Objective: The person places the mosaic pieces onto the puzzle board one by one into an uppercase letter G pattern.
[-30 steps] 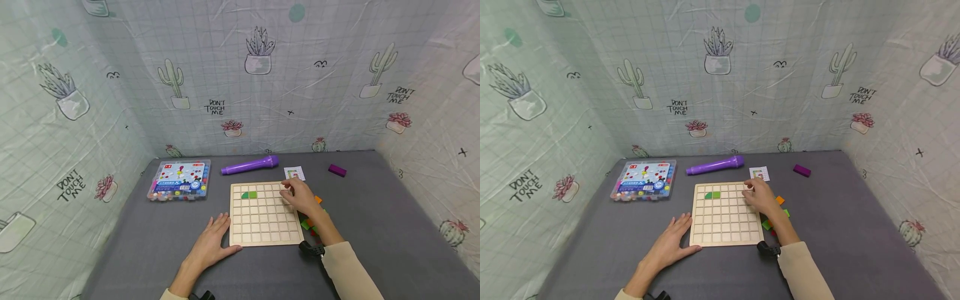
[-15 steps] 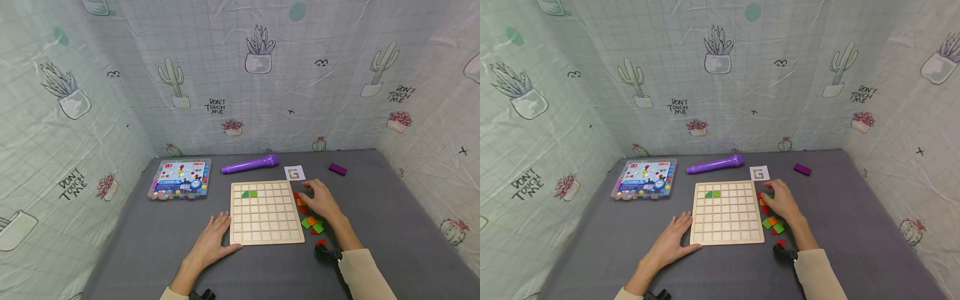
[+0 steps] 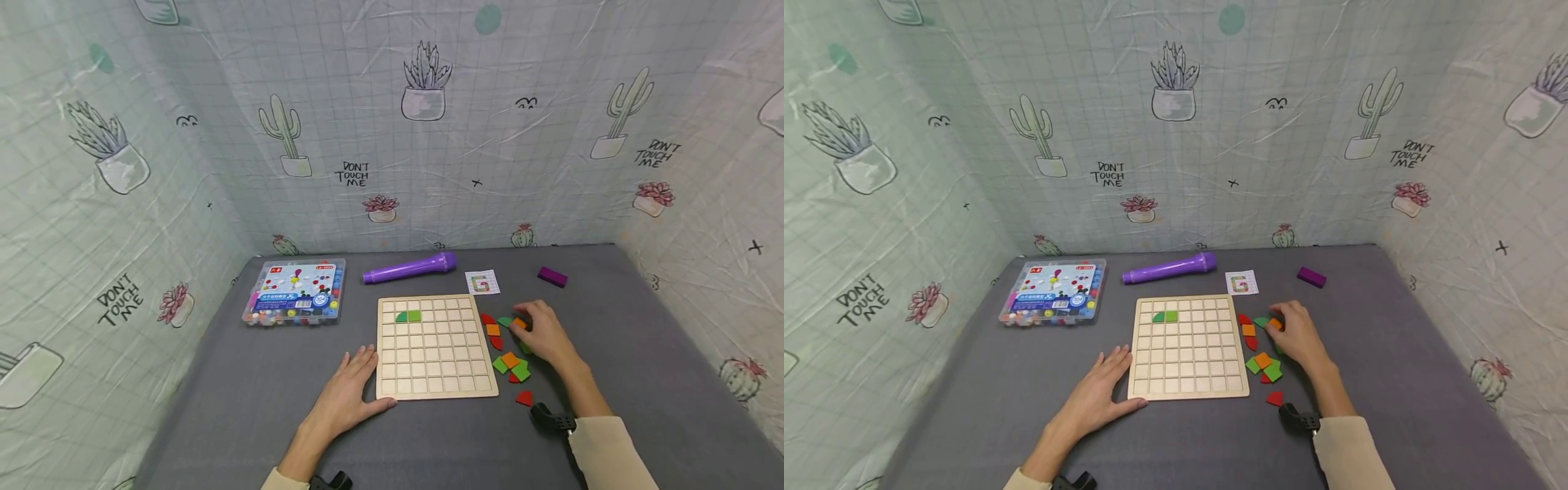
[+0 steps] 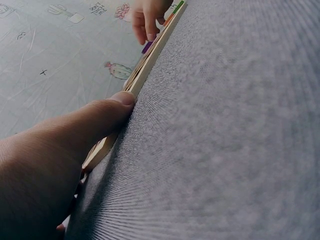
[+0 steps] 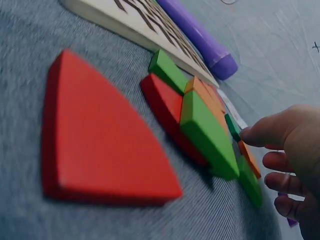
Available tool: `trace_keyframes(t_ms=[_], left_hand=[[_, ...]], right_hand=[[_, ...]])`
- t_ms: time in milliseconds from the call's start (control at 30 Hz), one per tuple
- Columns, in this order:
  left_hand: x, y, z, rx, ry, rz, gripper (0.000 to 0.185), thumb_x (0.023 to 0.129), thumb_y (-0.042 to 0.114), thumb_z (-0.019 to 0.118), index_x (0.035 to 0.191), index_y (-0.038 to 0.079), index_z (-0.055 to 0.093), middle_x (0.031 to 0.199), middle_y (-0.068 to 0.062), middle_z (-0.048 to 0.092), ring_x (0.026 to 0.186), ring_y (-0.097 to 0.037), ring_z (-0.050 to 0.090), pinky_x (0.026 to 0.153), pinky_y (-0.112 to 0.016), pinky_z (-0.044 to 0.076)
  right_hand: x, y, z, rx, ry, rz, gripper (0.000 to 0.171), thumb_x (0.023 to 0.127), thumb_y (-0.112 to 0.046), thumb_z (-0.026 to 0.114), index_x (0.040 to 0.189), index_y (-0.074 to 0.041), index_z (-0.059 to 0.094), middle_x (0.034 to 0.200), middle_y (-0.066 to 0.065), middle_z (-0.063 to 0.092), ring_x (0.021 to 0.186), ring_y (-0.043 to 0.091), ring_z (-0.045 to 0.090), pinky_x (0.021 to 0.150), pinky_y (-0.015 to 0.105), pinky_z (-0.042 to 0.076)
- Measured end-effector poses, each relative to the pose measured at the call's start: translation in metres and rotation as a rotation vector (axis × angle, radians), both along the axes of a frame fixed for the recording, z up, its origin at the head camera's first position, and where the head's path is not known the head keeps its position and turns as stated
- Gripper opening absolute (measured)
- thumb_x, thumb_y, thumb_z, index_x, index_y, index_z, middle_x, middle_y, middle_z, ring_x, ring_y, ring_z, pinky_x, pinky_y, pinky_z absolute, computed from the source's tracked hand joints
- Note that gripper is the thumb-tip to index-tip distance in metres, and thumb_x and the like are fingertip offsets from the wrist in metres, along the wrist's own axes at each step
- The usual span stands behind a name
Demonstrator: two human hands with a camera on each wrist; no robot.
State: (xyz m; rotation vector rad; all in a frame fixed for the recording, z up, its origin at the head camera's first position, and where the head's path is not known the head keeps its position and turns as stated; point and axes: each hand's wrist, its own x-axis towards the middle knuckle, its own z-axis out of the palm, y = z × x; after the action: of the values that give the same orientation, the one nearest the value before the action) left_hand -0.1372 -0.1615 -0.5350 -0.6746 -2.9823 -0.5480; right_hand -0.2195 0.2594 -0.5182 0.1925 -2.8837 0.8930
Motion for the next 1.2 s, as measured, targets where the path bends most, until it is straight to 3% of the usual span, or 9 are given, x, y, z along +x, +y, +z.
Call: trace_keyframes(t_ms=[267, 500, 667, 867, 1200], left_hand=[[-0.0005, 0.0009, 0.0000, -0.018, -0.015, 0.008, 0.099, 0.083, 0.077, 0.058, 0.151, 0.006, 0.045, 0.161, -0.009, 0.039, 0.151, -0.026, 0.034, 0.126, -0.050, 0.027], [0.0009, 0.0000, 0.0004, -0.014, -0.022, 0.019, 0.099, 0.083, 0.078, 0.057, 0.152, 0.007, 0.045, 0.162, -0.007, 0.038, 0.152, -0.024, 0.033, 0.127, -0.048, 0.026], [0.0012, 0.0001, 0.0014, -0.011, -0.027, 0.019, 0.099, 0.083, 0.077, 0.058, 0.152, 0.007, 0.045, 0.161, -0.008, 0.038, 0.152, -0.025, 0.033, 0.127, -0.049, 0.026], [0.0009, 0.0012, 0.0019, -0.007, -0.019, 0.010, 0.098, 0.083, 0.076, 0.059, 0.150, 0.006, 0.046, 0.161, -0.009, 0.039, 0.151, -0.027, 0.034, 0.126, -0.051, 0.027], [0.0006, 0.0005, 0.0014, -0.009, 0.000, 0.008, 0.098, 0.083, 0.076, 0.060, 0.150, 0.005, 0.047, 0.160, -0.010, 0.040, 0.150, -0.028, 0.036, 0.125, -0.051, 0.029]], right_hand=[[0.0033, 0.0071, -0.0065, 0.010, 0.001, -0.026, 0.040, 0.094, -0.020, 0.070, 0.123, 0.006, 0.064, 0.119, 0.025, 0.057, 0.104, 0.038, 0.052, 0.093, 0.058, 0.049], [0.0037, 0.0082, -0.0044, 0.004, -0.068, -0.067, 0.034, 0.093, -0.025, 0.071, 0.111, 0.005, 0.067, 0.113, 0.023, 0.056, 0.099, 0.036, 0.052, 0.090, 0.057, 0.049], [0.0028, 0.0079, -0.0028, -0.014, -0.078, -0.072, 0.033, 0.092, -0.021, 0.073, 0.112, 0.004, 0.064, 0.106, 0.020, 0.059, 0.090, 0.030, 0.057, 0.081, 0.048, 0.054], [0.0028, 0.0089, -0.0031, -0.039, -0.048, -0.088, 0.029, 0.092, -0.018, 0.073, 0.111, 0.000, 0.061, 0.090, 0.012, 0.064, 0.078, 0.022, 0.056, 0.068, 0.031, 0.048], [0.0000, 0.0089, -0.0036, -0.068, -0.008, -0.081, 0.021, 0.097, -0.012, 0.060, 0.115, -0.001, 0.062, 0.095, 0.015, 0.065, 0.079, 0.023, 0.055, 0.068, 0.031, 0.046]])
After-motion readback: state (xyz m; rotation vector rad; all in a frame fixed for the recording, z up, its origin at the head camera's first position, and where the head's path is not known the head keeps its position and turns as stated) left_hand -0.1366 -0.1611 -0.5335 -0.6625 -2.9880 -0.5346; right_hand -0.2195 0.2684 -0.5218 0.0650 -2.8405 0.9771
